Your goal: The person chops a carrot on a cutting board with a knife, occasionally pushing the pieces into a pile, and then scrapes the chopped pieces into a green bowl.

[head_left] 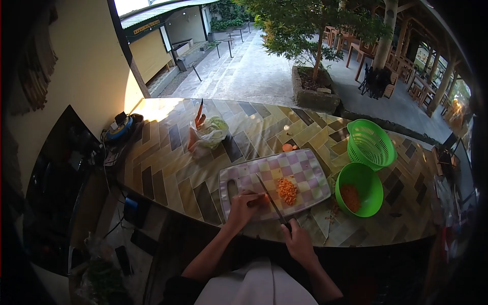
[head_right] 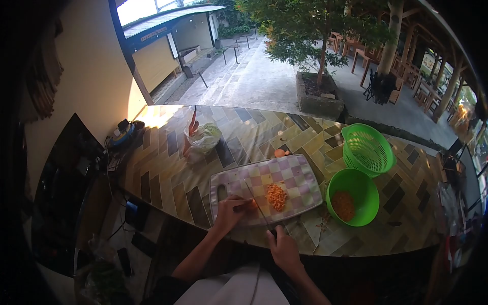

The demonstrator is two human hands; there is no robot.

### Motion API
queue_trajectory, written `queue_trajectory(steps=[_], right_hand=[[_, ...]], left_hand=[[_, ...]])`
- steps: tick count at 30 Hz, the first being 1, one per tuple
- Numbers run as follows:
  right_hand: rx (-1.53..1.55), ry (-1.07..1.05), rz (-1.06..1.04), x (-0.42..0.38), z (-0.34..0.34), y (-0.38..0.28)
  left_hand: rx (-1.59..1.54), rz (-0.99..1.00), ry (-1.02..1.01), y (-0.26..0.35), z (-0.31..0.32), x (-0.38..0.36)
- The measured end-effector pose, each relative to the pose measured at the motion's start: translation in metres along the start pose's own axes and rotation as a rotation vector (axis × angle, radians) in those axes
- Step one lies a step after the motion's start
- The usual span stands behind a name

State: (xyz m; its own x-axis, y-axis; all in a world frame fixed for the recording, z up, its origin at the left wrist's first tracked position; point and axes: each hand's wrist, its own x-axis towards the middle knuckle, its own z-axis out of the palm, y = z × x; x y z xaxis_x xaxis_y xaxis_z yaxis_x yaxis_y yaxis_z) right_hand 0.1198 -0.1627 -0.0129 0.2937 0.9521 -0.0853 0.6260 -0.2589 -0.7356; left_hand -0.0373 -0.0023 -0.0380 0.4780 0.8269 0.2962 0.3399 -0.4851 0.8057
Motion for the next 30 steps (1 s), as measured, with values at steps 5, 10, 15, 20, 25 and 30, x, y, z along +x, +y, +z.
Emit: queue_trajectory(steps=[5, 10, 15, 20, 25, 30], right_hand=[[0.025, 0.046, -0.041, 0.002, 0.003, 0.012], [0.513, 0.001, 0.252, 0.005, -0.016, 0.020], [0.321, 0.135, 0.270, 0.019, -0.028, 0.051], [0.393, 0.067, 0.350, 0.020, -0.039, 0.037], [0.449, -0.034, 0.341, 0.024, -0.040, 0.038], [0.497, -0.071, 0.299, 0.025, -0.035, 0.035]], left_hand=[[0.027, 0.019, -0.014, 0.003, -0.003, 0.001], [0.146, 0.090, -0.045, 0.012, -0.013, 0.016], [0.068, 0.141, -0.122, 0.023, 0.002, 0.029], [0.173, 0.229, -0.223, 0.036, 0.041, 0.039], [0.298, 0.173, -0.264, 0.034, 0.064, 0.038], [0.162, 0.192, -0.157, 0.027, 0.068, 0.035]])
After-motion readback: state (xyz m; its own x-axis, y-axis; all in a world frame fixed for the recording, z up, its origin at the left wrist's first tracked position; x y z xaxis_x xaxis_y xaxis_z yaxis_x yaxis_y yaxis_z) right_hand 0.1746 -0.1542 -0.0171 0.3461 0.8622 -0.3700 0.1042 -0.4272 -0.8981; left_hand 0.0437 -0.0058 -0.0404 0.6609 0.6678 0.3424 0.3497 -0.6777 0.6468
